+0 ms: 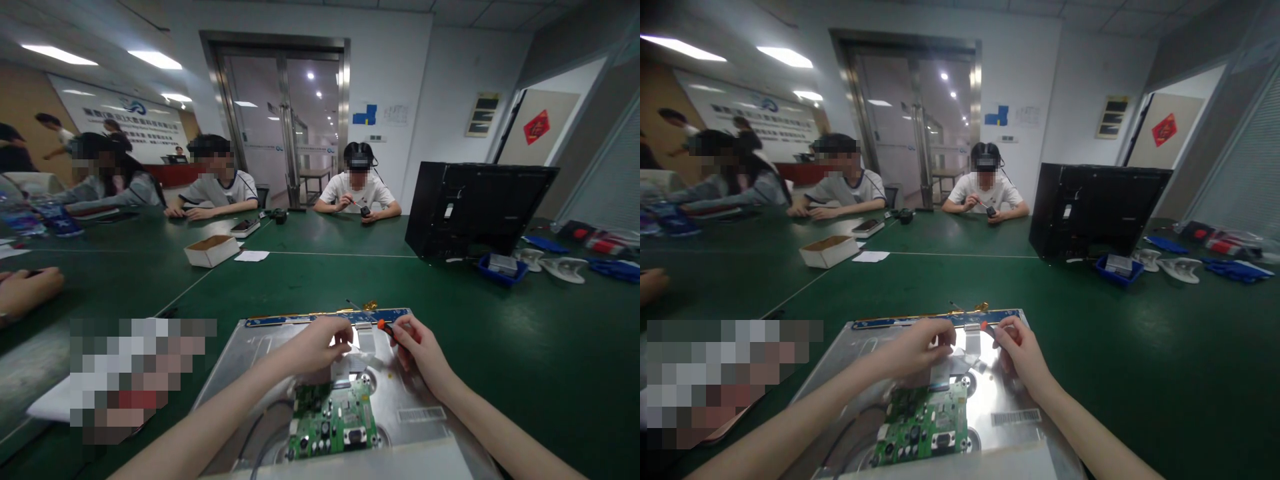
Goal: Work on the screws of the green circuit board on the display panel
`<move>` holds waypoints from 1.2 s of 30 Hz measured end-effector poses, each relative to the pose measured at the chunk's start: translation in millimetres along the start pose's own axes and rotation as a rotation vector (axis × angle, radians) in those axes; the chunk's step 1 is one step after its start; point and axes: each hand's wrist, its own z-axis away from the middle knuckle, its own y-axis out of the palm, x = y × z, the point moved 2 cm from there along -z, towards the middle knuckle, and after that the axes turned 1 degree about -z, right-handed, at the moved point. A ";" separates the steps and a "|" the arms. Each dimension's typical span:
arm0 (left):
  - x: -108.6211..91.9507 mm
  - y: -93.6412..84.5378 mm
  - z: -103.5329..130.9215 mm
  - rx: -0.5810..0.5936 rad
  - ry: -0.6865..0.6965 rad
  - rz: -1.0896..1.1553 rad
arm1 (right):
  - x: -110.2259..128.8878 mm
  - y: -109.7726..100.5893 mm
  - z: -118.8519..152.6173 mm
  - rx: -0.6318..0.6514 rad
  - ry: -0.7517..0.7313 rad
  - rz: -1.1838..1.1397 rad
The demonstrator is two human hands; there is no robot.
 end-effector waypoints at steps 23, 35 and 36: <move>-8.4 29.4 -8.7 0.137 0.248 0.168 | 5.1 -0.8 1.3 0.037 -0.023 0.058; 2.0 35.0 -12.9 0.177 0.155 0.299 | 3.7 -0.1 0.7 0.024 0.009 0.029; 2.4 35.7 -13.3 0.177 0.151 0.307 | 3.9 -0.2 0.8 0.018 0.010 0.022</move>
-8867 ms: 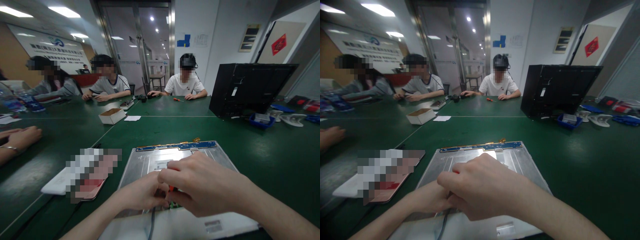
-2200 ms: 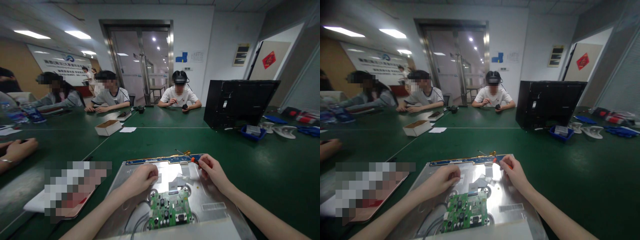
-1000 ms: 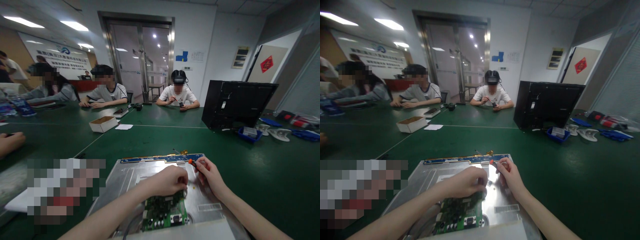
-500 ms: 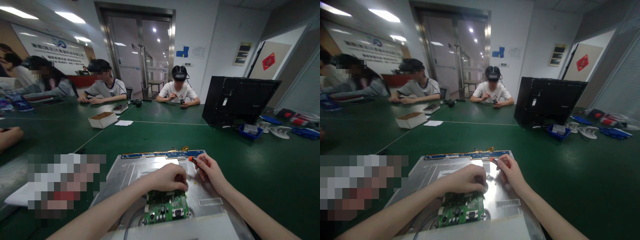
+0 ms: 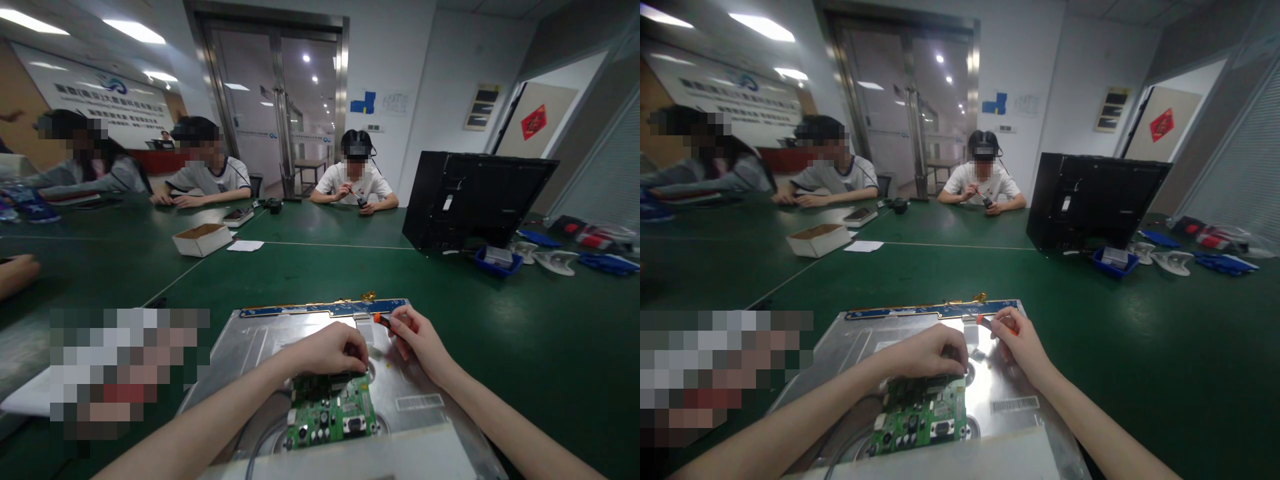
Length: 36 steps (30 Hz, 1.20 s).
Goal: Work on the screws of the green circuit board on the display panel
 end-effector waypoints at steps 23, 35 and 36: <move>1.8 1.1 -0.5 -0.024 -0.006 0.093 | 36.2 -28.3 -5.8 -0.313 -0.196 -0.011; 2.3 0.6 -0.8 -0.024 0.042 0.089 | 73.4 18.3 16.5 -0.333 -0.909 0.600; 3.0 0.3 -0.5 -0.023 0.048 0.076 | 71.6 21.9 20.9 -0.322 -1.041 0.682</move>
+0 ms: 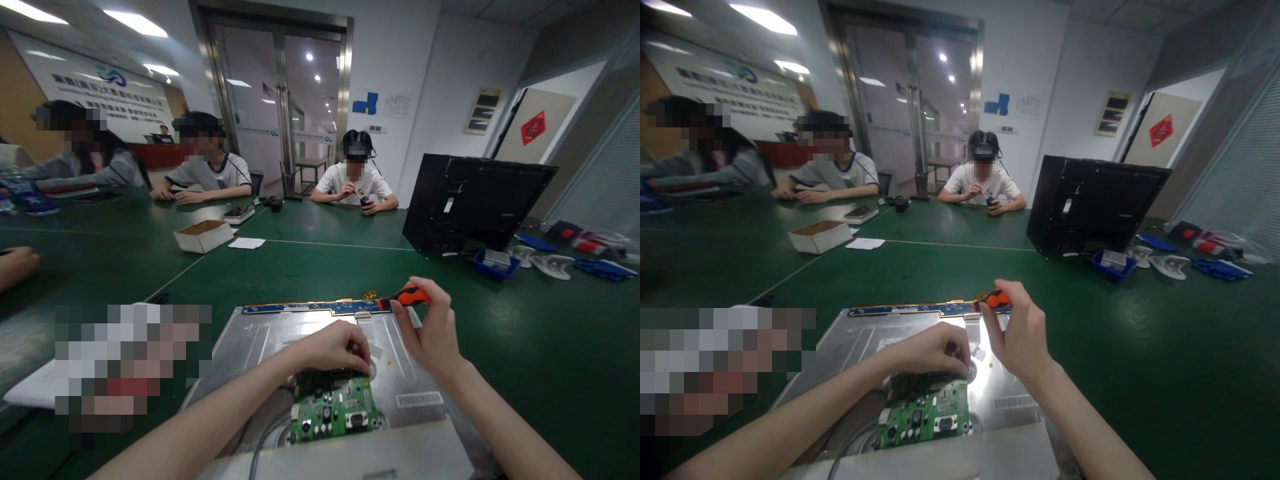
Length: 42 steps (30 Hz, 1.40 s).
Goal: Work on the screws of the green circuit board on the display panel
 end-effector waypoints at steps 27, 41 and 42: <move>10.6 -5.7 -2.0 0.074 0.034 0.020 | 22.9 -7.9 23.5 0.080 -0.274 0.040; 10.4 -7.0 -0.6 0.056 0.063 0.044 | 20.0 2.0 30.4 0.105 -0.191 -0.020; 10.7 -7.1 -0.7 0.057 0.064 0.046 | 19.9 2.3 30.6 0.106 -0.189 -0.022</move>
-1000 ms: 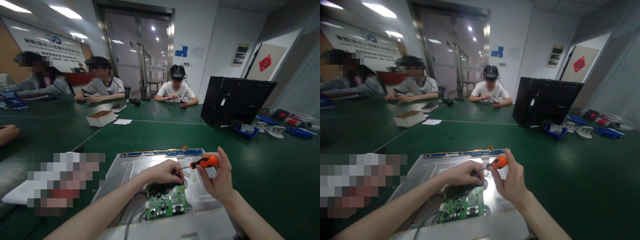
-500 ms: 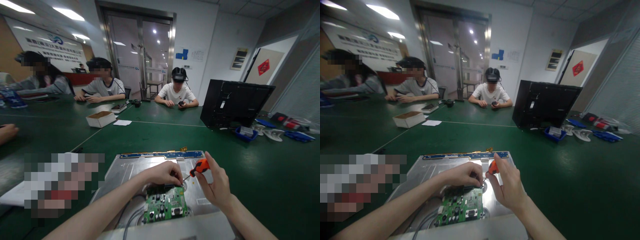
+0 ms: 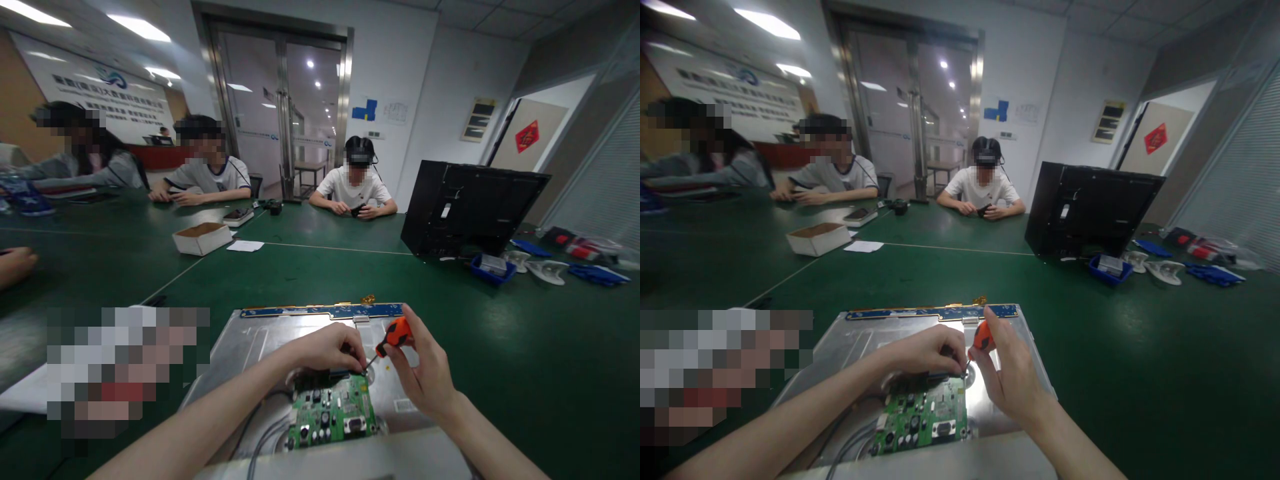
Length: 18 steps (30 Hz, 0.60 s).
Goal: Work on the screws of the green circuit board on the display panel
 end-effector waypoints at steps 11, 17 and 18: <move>-0.7 -0.1 -1.2 -0.003 0.022 0.000 | -1.2 3.2 1.8 0.025 -0.016 -0.035; 3.6 0.3 -0.7 -0.008 0.008 0.007 | -1.2 5.9 5.0 -0.009 0.001 -0.043; 4.0 0.5 -0.4 -0.010 0.004 0.010 | -1.3 6.0 5.6 -0.015 -0.002 -0.053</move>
